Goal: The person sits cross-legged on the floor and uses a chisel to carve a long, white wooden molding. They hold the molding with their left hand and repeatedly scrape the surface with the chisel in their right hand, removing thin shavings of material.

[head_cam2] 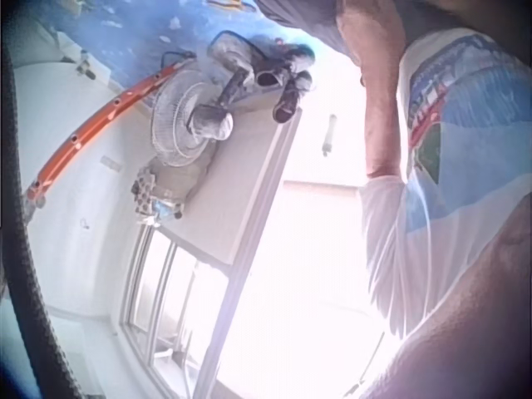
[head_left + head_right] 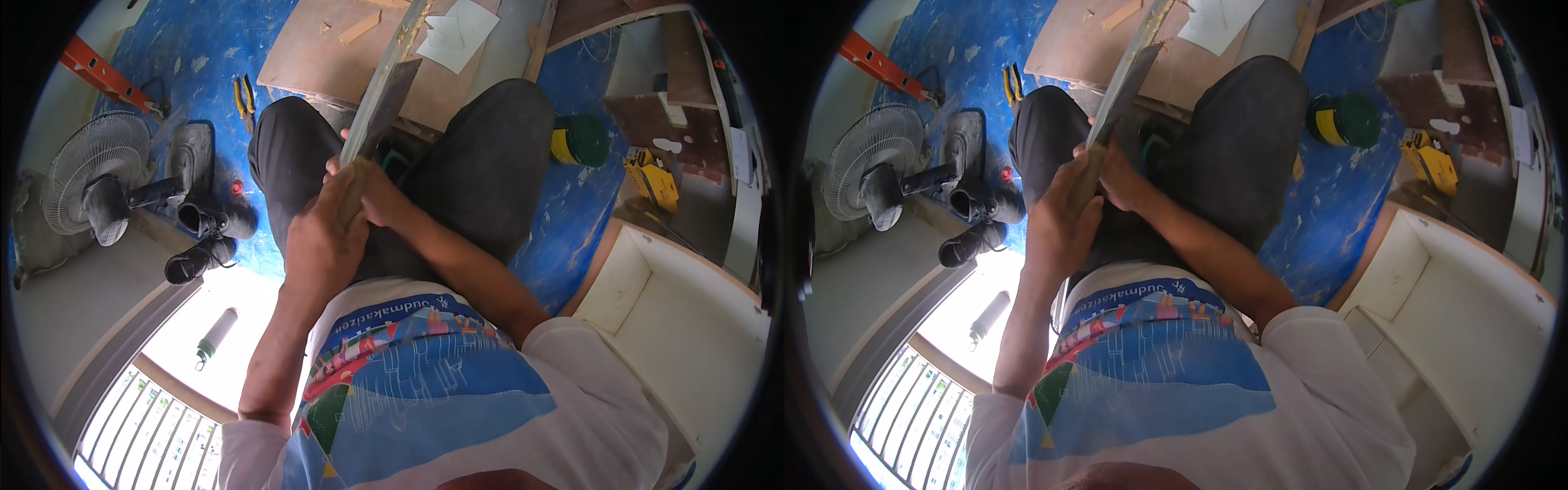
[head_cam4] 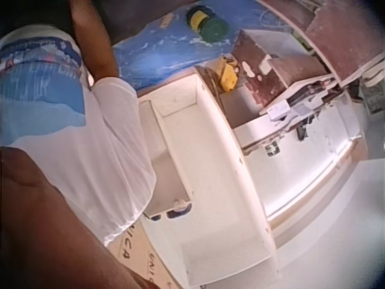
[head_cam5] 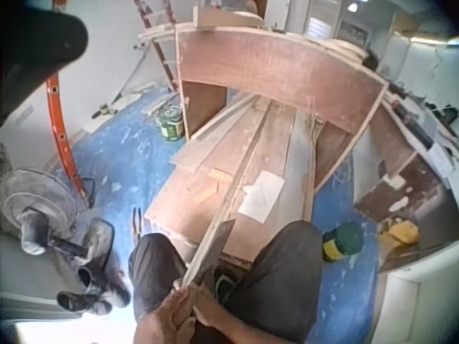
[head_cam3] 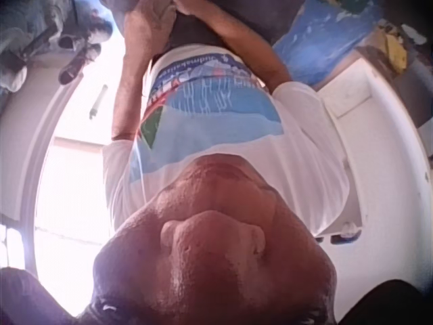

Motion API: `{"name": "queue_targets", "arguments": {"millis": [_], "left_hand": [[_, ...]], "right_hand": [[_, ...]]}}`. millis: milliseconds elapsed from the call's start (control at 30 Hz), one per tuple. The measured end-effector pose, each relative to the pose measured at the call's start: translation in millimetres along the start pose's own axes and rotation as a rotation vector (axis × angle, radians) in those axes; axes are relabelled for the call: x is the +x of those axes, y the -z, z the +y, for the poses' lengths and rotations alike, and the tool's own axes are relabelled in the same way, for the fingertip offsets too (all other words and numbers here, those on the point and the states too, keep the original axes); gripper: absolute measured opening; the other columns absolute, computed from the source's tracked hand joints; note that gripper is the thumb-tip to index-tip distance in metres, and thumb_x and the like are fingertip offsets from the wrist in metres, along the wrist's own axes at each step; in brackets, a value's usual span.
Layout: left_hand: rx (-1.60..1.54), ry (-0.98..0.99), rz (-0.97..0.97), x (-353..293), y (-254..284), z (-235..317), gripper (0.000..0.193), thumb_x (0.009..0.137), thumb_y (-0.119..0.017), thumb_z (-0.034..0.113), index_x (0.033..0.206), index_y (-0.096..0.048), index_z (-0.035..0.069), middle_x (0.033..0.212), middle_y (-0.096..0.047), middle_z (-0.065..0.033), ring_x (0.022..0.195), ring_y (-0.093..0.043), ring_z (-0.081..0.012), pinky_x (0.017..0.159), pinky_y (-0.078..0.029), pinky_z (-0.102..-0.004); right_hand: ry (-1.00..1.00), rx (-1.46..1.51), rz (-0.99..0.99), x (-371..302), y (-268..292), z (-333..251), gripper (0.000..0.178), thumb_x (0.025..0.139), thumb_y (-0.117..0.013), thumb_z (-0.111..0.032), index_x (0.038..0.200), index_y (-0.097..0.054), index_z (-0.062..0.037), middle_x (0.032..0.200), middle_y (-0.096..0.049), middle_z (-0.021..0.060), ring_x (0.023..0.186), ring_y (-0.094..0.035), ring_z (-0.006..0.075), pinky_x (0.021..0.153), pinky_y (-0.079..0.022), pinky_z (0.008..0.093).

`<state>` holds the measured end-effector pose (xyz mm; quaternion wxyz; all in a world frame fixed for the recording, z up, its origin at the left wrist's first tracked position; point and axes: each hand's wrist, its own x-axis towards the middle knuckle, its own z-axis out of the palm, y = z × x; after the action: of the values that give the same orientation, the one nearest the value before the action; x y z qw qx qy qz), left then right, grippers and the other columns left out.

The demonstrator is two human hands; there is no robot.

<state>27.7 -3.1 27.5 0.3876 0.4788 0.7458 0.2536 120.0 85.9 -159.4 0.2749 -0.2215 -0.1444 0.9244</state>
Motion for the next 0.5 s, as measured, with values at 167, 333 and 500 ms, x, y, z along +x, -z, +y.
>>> {"name": "queue_targets", "arguments": {"millis": [167, 333, 500], "left_hand": [[0.023, -0.069, 0.034, -9.4, 4.2, -4.6, 0.061, 0.088, -0.071, 0.003, 0.147, -0.054, 0.003, 0.117, -0.071, -0.0298, 0.112, -0.072, -0.0416, 0.091, -0.056, -0.0436], [0.056, -0.126, 0.063, 16.6, -10.4, 0.2, 0.06, 0.086, -0.07, 0.005, 0.144, -0.056, 0.005, 0.111, -0.072, -0.0292, 0.1, -0.072, -0.0474, 0.084, -0.058, -0.05], [0.067, -0.039, 0.042, -5.4, -1.8, -3.7, 0.061, 0.088, -0.07, 0.003, 0.147, -0.054, 0.001, 0.123, -0.071, -0.0279, 0.116, -0.072, -0.0396, 0.095, -0.056, -0.043]], "right_hand": [[0.06, -0.085, -0.061, 1.0, 2.6, 2.7, 0.081, 0.097, -0.075, -0.016, 0.159, -0.025, -0.0286, 0.112, -0.058, 0.0048, 0.105, -0.061, 0.0192, 0.098, -0.053, 0.0419], [0.06, 0.066, 0.0, -0.3, 9.0, 7.3, 0.077, 0.096, -0.075, -0.013, 0.156, -0.028, -0.0245, 0.114, -0.057, 0.0057, 0.104, -0.061, 0.0201, 0.098, -0.055, 0.0462], [0.047, -0.03, -0.092, -4.8, -1.7, -3.0, 0.091, 0.093, -0.074, -0.004, 0.16, -0.015, -0.0222, 0.114, -0.055, 0.0078, 0.105, -0.063, 0.0213, 0.095, -0.057, 0.0433]]}}
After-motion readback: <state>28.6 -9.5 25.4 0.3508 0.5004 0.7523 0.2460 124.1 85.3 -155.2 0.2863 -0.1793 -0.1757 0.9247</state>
